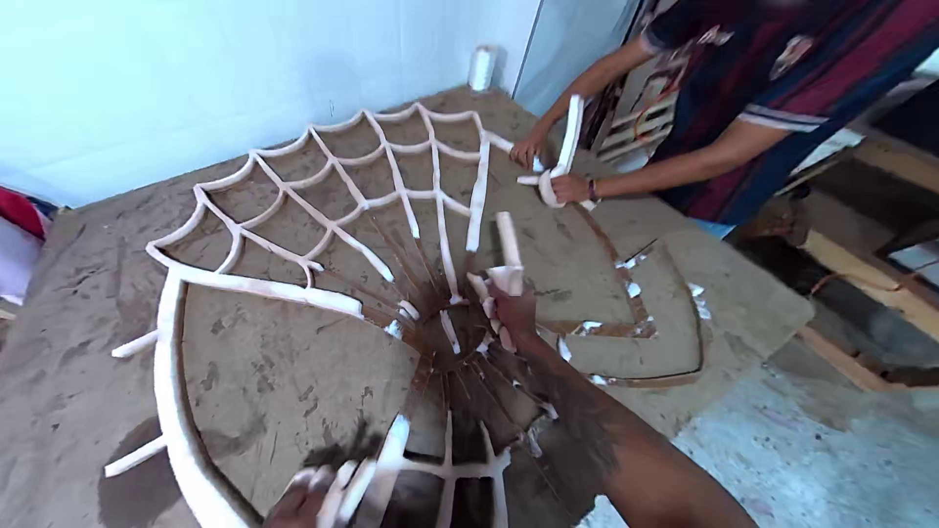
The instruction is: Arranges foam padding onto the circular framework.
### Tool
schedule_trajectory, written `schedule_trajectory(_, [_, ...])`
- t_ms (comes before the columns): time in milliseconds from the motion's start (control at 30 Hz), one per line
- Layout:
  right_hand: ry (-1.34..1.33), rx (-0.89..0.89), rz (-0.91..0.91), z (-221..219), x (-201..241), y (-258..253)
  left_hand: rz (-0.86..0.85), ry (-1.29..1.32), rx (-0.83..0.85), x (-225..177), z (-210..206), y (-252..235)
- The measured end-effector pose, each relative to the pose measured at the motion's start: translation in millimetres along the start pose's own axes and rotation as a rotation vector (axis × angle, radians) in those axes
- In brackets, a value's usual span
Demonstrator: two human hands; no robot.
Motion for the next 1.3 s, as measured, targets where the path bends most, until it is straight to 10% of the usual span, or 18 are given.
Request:
schedule_trajectory(200, [0.195, 0.169, 0.029, 41.3, 97.1, 92.3, 0.087, -0.165, -0.109, -57.2, -59.9, -68.9])
schedule_trajectory(467, [0.660, 0.459, 0.341, -4.3, -8.8, 282.3, -0.183, -0.135, 0.127, -70.4, -57.8, -106.2])
schedule_trajectory(967, [0.793, 0.472, 0.426, -31.8, -30.8, 303.0, -0.234, -0.202, 0.222, -81.3, -61.7, -124.3])
schedule_trajectory(1300, [0.622, 0.701, 0.111, -14.7, -19.8, 389.4, -0.203, -0.180, 0.191, -69.0, -59.7, -113.3])
Point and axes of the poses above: each hand's wrist, its own y-axis away from the middle knuckle, its own z-axis out of the back of the hand, x = y × z, the point moved 8 cm from there along -y, towards the middle knuckle, and after that the axes turned 15 degrees about -y, right-handed, at the moved point
